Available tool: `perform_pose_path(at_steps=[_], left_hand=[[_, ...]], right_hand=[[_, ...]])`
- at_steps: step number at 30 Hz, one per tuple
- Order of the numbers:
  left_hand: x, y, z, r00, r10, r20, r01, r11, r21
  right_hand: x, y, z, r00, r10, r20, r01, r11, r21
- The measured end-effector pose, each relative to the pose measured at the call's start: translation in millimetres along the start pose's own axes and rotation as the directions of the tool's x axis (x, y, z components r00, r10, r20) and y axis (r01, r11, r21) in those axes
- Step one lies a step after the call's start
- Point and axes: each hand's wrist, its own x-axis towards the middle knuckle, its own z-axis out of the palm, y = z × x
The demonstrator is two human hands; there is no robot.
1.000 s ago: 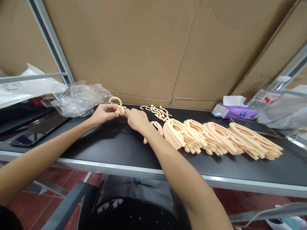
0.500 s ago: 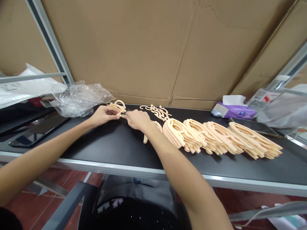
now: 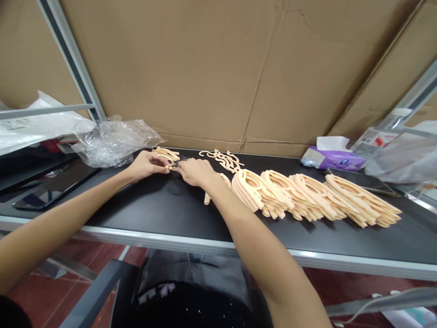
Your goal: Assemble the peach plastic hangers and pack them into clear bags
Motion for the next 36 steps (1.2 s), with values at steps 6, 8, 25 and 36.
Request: perform_pose_path(at_steps=[6,8,25,36], left_hand=[[0,-2,-0.8,1.000,0.014,0.018,-0.014,0.999,0.030],[-1,-1,-0.8,1.000,0.006,0.011,-0.006,0.999,0.041],[1,8,-9.8,0.988,0.012,0.154,-0.030,0.993,0.117],[2,14,-18.8,0.971,0.010,0.240,-0.060,0.978,0.199]], right_hand=[[-1,-1,0,0.999,-0.034,0.001,0.034,0.999,-0.017],[-1,-1,0,0.999,-0.040,-0.008,0.040,0.999,-0.027],[-5,-7,-10,0.993,-0.110,-0.035,0.103,0.981,-0.167],[-1,-7,-5,0.965,-0.246,-0.090,0.214,0.939,-0.268]])
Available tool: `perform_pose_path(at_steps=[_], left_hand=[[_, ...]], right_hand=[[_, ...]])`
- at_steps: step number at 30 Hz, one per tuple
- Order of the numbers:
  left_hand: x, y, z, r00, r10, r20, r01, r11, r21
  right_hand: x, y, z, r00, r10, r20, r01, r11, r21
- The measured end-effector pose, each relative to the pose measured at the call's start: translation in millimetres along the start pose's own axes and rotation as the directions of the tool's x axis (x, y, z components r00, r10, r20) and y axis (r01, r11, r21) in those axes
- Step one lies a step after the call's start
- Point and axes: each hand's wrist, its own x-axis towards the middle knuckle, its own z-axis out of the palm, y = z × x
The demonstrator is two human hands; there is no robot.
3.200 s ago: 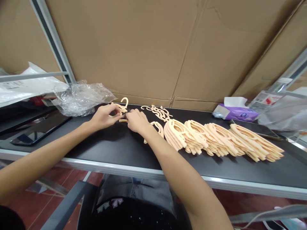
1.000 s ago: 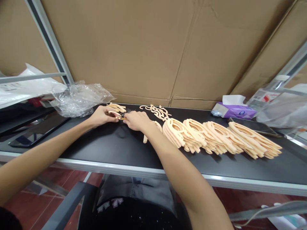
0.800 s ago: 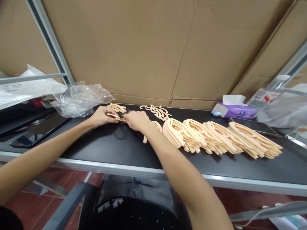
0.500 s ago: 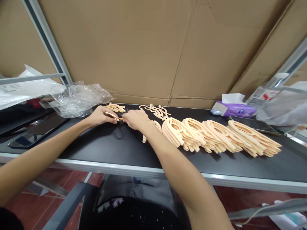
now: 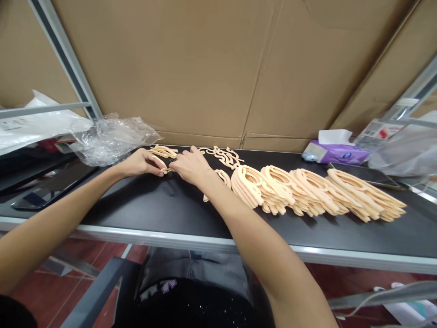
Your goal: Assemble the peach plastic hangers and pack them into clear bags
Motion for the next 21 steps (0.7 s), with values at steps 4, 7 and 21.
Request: perform_pose_path(at_steps=[4,7,21], left_hand=[[-0.3,0.6,-1.0,1.000,0.015,0.025,-0.015,1.000,0.012],[-0.1,0.1,-1.2,0.999,0.017,0.041,-0.018,0.999,0.027],[-1.1,-1.9,-5.0,0.996,0.038,0.086,-0.049,0.990,0.131]], right_hand=[[-1.0,0.1,0.9,1.000,-0.019,-0.016,0.019,1.000,-0.011],[-1.4,-0.8,0.5,0.999,-0.032,-0.022,0.031,0.999,-0.009],[-0.2,-1.7,3.7,0.997,-0.073,-0.025,0.073,0.997,0.002]])
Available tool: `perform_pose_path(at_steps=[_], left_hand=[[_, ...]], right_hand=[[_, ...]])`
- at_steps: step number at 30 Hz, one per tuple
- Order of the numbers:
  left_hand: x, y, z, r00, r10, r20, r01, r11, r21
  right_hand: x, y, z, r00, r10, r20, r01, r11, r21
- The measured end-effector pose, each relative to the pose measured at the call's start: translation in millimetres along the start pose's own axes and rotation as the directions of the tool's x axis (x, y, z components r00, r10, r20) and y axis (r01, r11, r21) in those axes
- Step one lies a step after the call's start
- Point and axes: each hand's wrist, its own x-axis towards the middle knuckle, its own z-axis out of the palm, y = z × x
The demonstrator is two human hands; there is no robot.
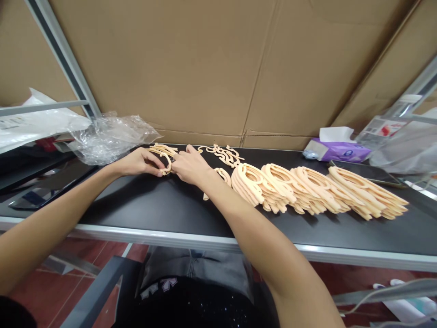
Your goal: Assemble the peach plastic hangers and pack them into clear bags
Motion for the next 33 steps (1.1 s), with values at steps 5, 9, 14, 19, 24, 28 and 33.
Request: perform_pose_path(at_steps=[5,9,14,19,24,28,33], left_hand=[[-1,1,3.2,0.999,-0.031,-0.008,0.031,0.999,0.005],[-3,5,6.4,0.997,-0.052,-0.051,0.053,0.998,0.033],[-4,7,10.2,0.996,-0.041,-0.080,0.047,0.996,0.076],[-5,9,13.9,0.988,-0.036,-0.148,0.058,0.987,0.147],[-4,9,16.6,0.974,-0.016,-0.225,0.055,0.984,0.172],[-4,9,17.7,0.971,0.006,-0.239,0.045,0.978,0.205],[-4,12,21.4,0.965,0.027,-0.261,0.037,0.971,0.237]], right_hand=[[0,1,5,1.000,-0.020,-0.009,0.020,1.000,-0.002],[0,2,8,1.000,-0.014,0.008,0.014,1.000,0.028],[-2,2,6,0.999,0.000,0.050,-0.005,0.996,0.091],[-2,4,8,0.997,0.029,0.066,-0.038,0.989,0.143],[-1,9,13,0.997,0.047,0.054,-0.058,0.976,0.211],[0,11,15,0.997,0.056,0.045,-0.065,0.970,0.236],[0,10,14,0.996,0.072,0.060,-0.084,0.971,0.225]])
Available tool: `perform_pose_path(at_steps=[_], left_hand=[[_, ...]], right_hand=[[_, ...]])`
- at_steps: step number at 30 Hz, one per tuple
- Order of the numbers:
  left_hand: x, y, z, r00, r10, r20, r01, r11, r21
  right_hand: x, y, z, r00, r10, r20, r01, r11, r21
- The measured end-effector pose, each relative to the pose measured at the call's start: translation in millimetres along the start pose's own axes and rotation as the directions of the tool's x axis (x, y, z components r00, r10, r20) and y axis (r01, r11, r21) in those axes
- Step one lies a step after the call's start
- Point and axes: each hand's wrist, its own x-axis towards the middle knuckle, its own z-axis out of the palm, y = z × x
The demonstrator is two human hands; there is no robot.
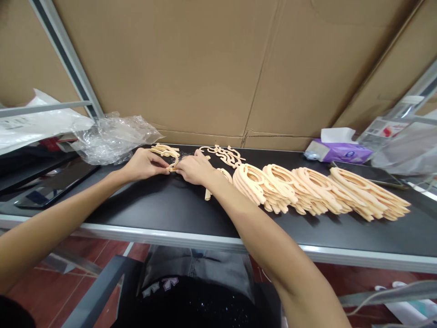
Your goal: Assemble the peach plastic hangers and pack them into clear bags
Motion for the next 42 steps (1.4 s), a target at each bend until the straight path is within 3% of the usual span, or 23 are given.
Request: perform_pose_path(at_steps=[10,19,26,31,34,37,39,42], left_hand=[[1,1,5.1,0.997,0.037,-0.067,-0.037,0.999,0.012],[2,-6,1.4,0.990,-0.132,-0.041,0.122,0.975,-0.186],[6,-1,-1.5,0.966,-0.238,-0.098,0.154,0.839,-0.521],[7,-1,-6.5,0.931,-0.348,-0.110,0.199,0.736,-0.647],[7,0,-10.0,0.902,-0.411,-0.131,0.217,0.694,-0.687],[7,0,-11.7,0.890,-0.439,-0.126,0.255,0.706,-0.661],[8,-1,-11.0,0.900,-0.427,-0.092,0.292,0.745,-0.599],[8,-5,-8.1,0.934,-0.354,-0.052,0.293,0.841,-0.455]], right_hand=[[-3,-9,-11,0.996,0.074,0.040,-0.072,0.996,-0.061],[-2,-13,-10,0.996,0.087,-0.013,-0.087,0.996,-0.018],[2,-7,-8,0.985,0.128,-0.118,-0.120,0.990,0.072],[0,-13,-14,0.981,0.139,-0.136,-0.142,0.990,-0.014],[-2,-10,-18,0.956,0.224,-0.188,-0.236,0.971,-0.044],[-3,-2,-20,0.892,0.365,-0.267,-0.390,0.919,-0.050],[-4,5,-21,0.856,0.441,-0.269,-0.473,0.878,-0.068],[-8,15,-19,0.827,0.534,-0.178,-0.557,0.822,-0.122]])
